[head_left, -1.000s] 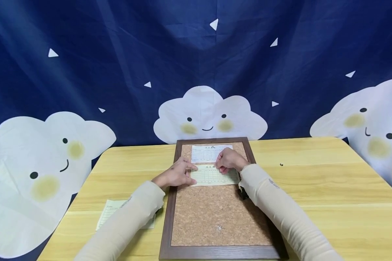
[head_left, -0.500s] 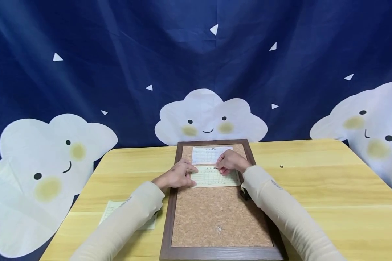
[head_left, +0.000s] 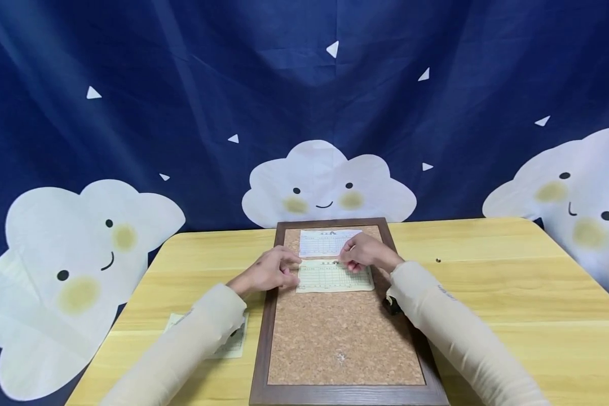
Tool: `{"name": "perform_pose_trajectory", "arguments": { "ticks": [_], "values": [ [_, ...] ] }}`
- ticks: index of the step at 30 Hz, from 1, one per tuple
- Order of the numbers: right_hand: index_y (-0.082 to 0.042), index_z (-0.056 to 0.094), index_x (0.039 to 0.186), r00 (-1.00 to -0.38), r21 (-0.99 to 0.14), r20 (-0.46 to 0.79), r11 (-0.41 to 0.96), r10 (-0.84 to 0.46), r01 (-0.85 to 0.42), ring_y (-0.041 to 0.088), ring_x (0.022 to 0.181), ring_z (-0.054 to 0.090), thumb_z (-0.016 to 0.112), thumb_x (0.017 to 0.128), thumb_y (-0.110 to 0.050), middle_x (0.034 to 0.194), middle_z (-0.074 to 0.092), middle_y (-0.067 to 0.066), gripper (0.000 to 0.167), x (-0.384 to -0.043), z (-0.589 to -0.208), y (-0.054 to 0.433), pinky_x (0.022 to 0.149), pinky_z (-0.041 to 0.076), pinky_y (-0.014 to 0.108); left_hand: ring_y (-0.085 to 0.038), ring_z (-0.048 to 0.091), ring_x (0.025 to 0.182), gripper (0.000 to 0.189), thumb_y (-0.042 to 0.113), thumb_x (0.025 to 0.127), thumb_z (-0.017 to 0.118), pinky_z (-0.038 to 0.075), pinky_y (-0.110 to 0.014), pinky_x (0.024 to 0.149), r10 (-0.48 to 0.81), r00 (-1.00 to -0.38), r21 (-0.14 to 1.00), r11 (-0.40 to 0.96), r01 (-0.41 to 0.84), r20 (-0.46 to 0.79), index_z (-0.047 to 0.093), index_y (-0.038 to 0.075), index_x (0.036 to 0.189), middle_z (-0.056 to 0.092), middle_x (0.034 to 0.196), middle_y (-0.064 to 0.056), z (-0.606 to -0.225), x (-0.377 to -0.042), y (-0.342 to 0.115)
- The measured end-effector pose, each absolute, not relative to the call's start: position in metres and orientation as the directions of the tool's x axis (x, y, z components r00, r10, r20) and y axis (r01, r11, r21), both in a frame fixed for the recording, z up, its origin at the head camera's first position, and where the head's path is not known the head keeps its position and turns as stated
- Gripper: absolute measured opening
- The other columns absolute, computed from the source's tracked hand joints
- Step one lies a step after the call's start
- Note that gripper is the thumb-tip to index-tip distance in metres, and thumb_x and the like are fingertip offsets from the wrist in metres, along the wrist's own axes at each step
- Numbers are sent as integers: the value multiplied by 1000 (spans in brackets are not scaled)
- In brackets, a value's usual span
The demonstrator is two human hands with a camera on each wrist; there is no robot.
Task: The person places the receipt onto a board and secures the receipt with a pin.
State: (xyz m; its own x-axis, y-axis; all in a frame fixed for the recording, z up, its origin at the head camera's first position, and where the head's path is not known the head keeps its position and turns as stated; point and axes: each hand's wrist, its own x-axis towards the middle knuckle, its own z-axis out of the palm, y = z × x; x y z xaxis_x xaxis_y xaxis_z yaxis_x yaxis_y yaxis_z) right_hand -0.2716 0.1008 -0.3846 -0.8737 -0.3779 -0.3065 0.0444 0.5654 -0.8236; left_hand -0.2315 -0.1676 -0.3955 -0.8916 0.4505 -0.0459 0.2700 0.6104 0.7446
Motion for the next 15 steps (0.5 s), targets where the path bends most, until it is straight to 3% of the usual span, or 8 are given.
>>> {"name": "perform_pose_trajectory", "arguments": {
  "ticks": [7,15],
  "values": [
    [8,68,100,-875,-821,-285,570,-391,13,10,57,58,59,98,-3,68,62,7,15,-268,-383,105,58,55,27,-11,59,73,42,7,84,81,51,-26,69,430,-902,777,577,253,-25,67,-3,121,64,98,-14,-394,-228,-180],
    [9,67,103,-862,-827,-286,562,-418,2,11,59,60,59,98,-4,73,64,9,16,-263,-377,107,63,57,31,-11,56,75,39,4,85,78,48,-21,65,409,-912,835,514,196,-38,65,-8,120,62,110,-21,-398,-222,-193]
  ]
}}
